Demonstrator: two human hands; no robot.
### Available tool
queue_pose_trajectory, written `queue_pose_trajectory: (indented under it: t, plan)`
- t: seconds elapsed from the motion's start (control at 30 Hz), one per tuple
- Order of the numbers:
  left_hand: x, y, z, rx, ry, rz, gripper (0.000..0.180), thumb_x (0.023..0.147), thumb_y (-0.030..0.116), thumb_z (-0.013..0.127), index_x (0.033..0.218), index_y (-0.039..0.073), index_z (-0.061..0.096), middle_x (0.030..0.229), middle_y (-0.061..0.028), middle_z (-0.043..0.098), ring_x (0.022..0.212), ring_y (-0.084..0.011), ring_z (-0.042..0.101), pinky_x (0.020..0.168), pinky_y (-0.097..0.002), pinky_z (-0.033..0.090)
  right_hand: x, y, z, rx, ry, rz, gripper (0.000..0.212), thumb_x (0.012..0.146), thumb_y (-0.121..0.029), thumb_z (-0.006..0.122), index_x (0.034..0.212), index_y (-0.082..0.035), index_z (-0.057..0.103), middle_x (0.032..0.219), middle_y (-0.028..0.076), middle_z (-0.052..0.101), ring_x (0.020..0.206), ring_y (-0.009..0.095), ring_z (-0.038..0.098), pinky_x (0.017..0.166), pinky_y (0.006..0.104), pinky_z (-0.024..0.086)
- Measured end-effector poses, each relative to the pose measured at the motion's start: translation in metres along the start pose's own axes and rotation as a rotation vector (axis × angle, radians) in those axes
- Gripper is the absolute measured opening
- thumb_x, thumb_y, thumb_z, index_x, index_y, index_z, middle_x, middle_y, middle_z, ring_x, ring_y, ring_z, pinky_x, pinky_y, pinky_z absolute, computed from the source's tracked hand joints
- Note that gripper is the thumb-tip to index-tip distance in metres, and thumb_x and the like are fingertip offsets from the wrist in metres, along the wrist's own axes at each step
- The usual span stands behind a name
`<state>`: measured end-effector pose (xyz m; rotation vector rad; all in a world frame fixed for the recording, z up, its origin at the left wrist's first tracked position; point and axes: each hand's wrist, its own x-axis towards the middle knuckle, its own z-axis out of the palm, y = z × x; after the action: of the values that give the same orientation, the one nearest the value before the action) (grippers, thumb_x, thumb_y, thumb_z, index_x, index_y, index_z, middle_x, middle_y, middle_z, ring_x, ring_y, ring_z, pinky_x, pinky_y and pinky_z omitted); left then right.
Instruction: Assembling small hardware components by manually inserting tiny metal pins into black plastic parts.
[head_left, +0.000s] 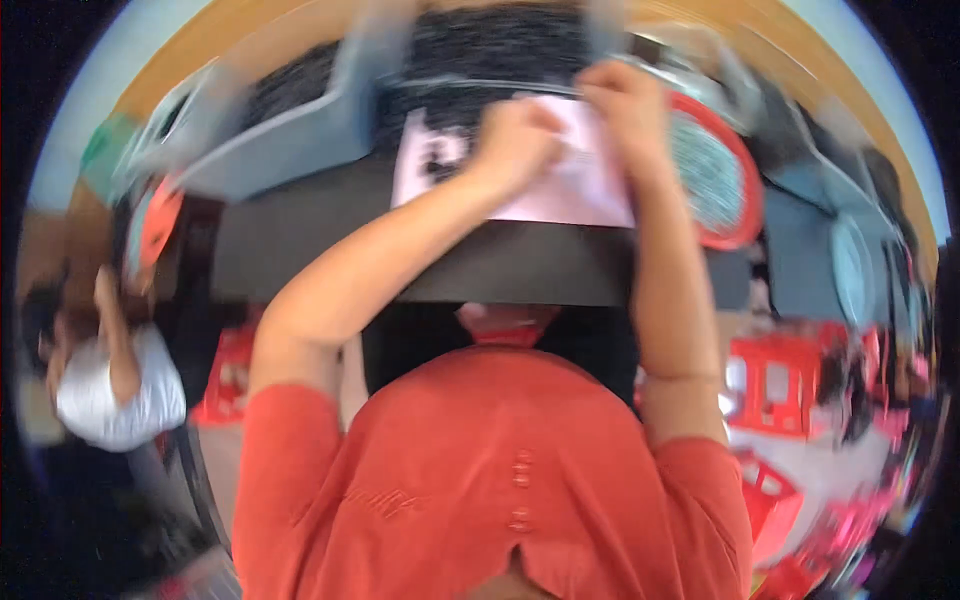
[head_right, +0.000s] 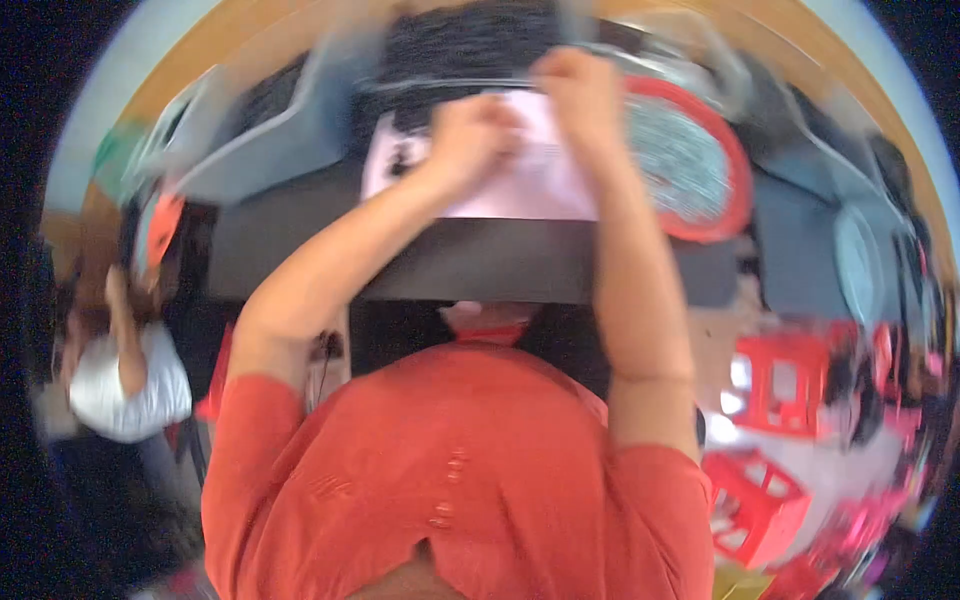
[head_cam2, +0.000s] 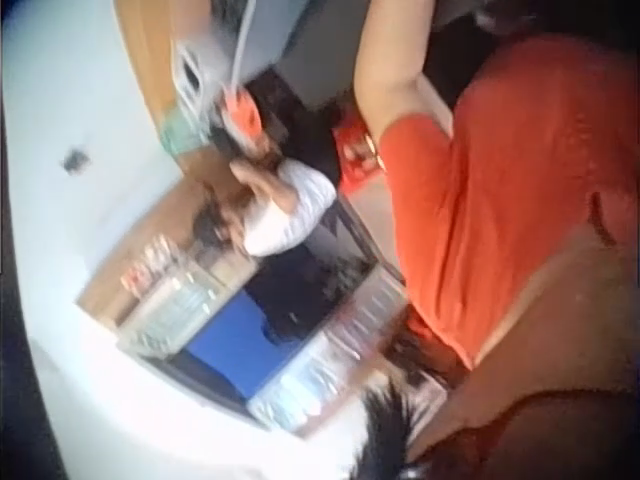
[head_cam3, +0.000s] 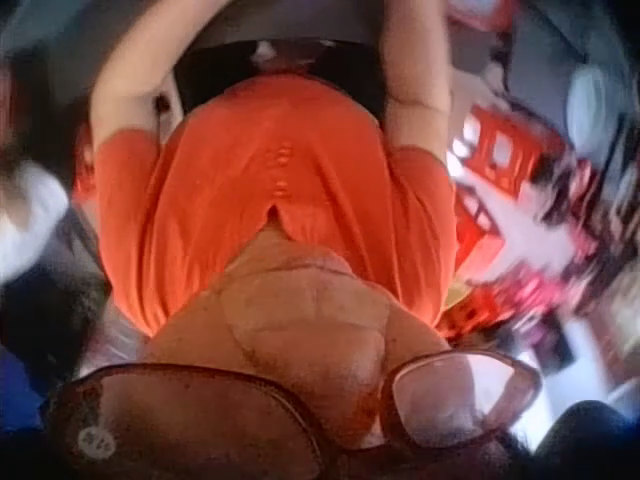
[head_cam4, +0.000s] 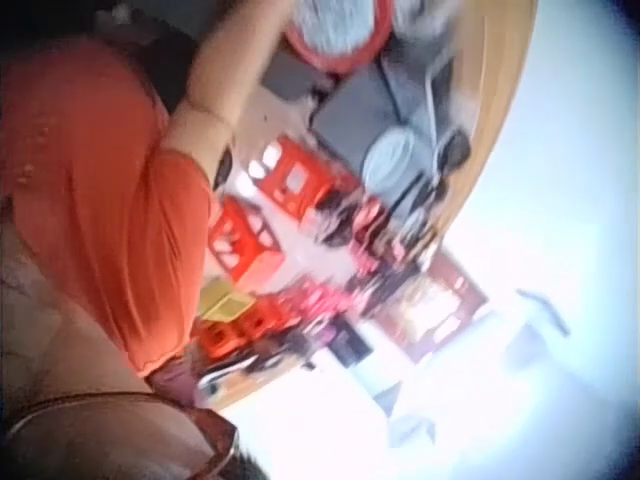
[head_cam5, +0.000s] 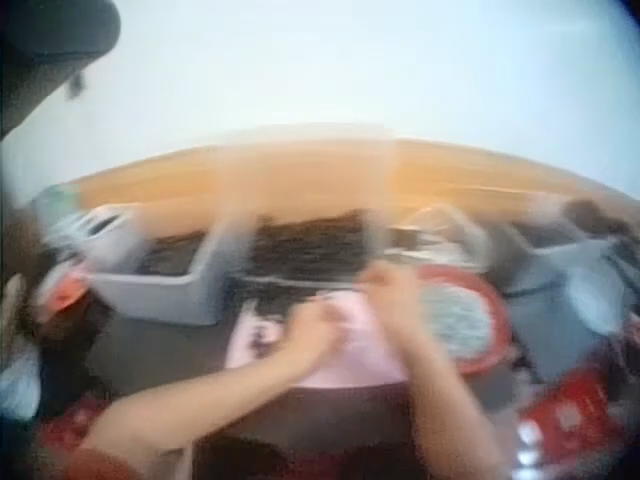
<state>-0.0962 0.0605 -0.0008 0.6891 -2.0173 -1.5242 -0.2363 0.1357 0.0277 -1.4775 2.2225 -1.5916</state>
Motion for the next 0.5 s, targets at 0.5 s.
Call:
queue_pose_trajectory:
  t: [0.5]
  plan:
    - [-0.052,-0.025,-0.087,0.518,0.280,0.419,0.011,0.072,0.007,0.072,0.079,0.001,0.065,0.074,-0.0096,0.063,0.066,-0.0167,0.062,0.061,-0.0287,0.049,-0.009,-0.019,0.013,0.126,-0.090,0.052,0.013,0.077,-0.010,0.067,0.084,0.000,0.067,0.065,0.003,0.062,0.060,0.008,0.055,0.058,0.0243,0.044]
